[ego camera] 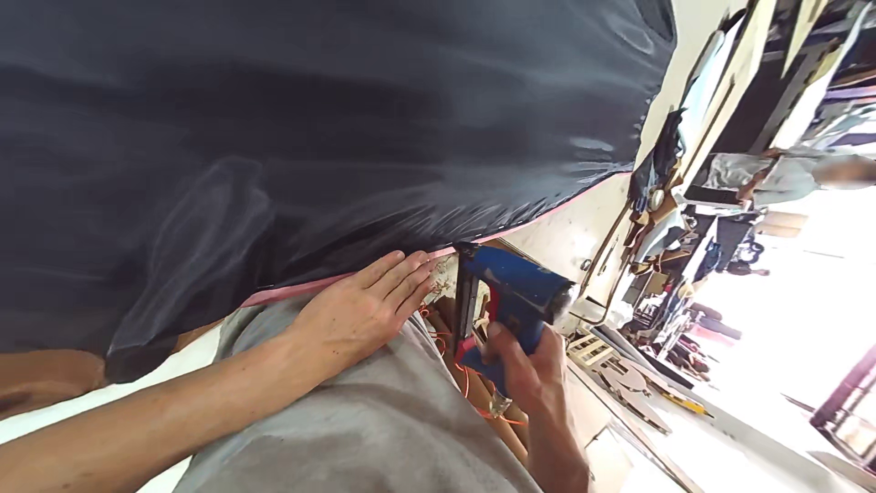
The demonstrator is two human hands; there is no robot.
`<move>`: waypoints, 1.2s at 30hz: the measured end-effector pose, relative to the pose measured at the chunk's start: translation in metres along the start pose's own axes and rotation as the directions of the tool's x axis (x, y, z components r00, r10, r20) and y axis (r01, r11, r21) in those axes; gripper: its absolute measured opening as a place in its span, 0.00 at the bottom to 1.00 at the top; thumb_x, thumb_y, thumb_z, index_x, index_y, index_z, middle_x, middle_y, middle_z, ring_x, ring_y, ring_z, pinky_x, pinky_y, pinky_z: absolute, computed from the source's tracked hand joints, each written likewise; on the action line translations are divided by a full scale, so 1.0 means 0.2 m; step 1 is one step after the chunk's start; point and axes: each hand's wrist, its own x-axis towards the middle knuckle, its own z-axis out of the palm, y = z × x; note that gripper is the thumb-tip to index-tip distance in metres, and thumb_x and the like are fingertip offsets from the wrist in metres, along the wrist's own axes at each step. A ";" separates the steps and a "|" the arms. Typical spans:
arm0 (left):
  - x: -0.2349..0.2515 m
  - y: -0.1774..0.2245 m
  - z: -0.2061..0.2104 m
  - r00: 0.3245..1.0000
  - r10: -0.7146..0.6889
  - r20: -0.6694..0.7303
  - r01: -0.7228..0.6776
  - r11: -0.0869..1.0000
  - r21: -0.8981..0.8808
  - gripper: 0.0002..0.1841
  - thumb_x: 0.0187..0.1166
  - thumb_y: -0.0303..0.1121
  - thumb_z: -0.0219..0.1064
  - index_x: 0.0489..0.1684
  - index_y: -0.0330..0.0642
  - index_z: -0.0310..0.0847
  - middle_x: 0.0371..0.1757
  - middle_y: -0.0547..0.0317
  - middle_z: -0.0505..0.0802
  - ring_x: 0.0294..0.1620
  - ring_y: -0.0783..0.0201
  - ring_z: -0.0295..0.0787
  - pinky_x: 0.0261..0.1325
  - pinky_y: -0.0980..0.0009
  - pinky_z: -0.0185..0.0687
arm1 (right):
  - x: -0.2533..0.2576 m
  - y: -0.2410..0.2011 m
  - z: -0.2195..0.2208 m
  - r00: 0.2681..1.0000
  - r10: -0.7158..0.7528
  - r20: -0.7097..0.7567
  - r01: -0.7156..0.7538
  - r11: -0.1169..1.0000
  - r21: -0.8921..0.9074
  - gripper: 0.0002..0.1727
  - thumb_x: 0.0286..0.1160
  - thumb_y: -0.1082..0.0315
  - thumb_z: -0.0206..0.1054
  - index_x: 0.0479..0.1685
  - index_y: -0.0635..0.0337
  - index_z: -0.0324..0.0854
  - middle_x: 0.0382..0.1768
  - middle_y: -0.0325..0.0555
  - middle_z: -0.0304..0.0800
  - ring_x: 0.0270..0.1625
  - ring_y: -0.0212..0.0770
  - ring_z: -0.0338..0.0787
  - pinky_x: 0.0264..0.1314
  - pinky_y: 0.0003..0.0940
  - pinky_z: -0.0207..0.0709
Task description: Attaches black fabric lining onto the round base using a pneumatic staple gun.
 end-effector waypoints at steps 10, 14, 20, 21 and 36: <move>-0.07 -0.06 -0.03 0.988 0.148 0.051 -0.149 0.988 0.035 0.20 0.86 0.20 0.44 0.68 0.26 0.78 0.75 0.36 0.85 0.87 0.42 0.70 0.91 0.53 0.60 | -0.05 -0.11 0.15 0.998 0.018 0.055 -0.015 0.999 -0.051 0.13 0.75 0.53 0.67 0.37 0.53 0.86 0.21 0.31 0.89 0.21 0.29 0.89 0.24 0.31 0.87; -0.14 -0.05 -0.04 0.979 0.200 -0.033 -0.201 0.980 0.002 0.18 0.88 0.22 0.43 0.54 0.27 0.83 0.62 0.38 0.92 0.75 0.41 0.84 0.85 0.50 0.70 | -0.10 -0.08 0.16 0.999 0.042 0.029 -0.041 0.998 -0.055 0.15 0.74 0.50 0.67 0.38 0.54 0.86 0.20 0.32 0.89 0.21 0.32 0.89 0.24 0.33 0.88; -0.26 0.06 -0.11 0.953 -0.041 -0.301 0.083 0.988 0.128 0.16 0.91 0.27 0.50 0.64 0.34 0.83 0.70 0.46 0.91 0.72 0.49 0.87 0.70 0.54 0.81 | -0.11 -0.07 0.11 0.997 -0.063 0.054 0.058 0.995 0.081 0.13 0.76 0.53 0.69 0.39 0.55 0.85 0.22 0.33 0.90 0.23 0.32 0.91 0.26 0.31 0.89; -0.27 0.05 -0.12 0.951 -0.106 -0.290 0.156 0.976 0.154 0.17 0.91 0.29 0.50 0.69 0.37 0.80 0.76 0.49 0.87 0.77 0.50 0.83 0.73 0.53 0.77 | -0.09 -0.07 0.12 0.995 -0.074 0.063 0.069 0.994 0.083 0.13 0.74 0.54 0.69 0.39 0.55 0.85 0.22 0.33 0.90 0.23 0.32 0.91 0.25 0.31 0.89; -0.43 -0.08 -0.16 0.990 -0.046 -0.133 0.066 0.987 0.144 0.18 0.89 0.21 0.45 0.63 0.26 0.81 0.77 0.37 0.84 0.78 0.43 0.81 0.77 0.54 0.75 | -0.25 -0.23 0.45 0.998 -0.038 0.043 0.042 0.994 -0.098 0.13 0.74 0.51 0.68 0.36 0.51 0.86 0.22 0.28 0.90 0.22 0.25 0.89 0.23 0.27 0.86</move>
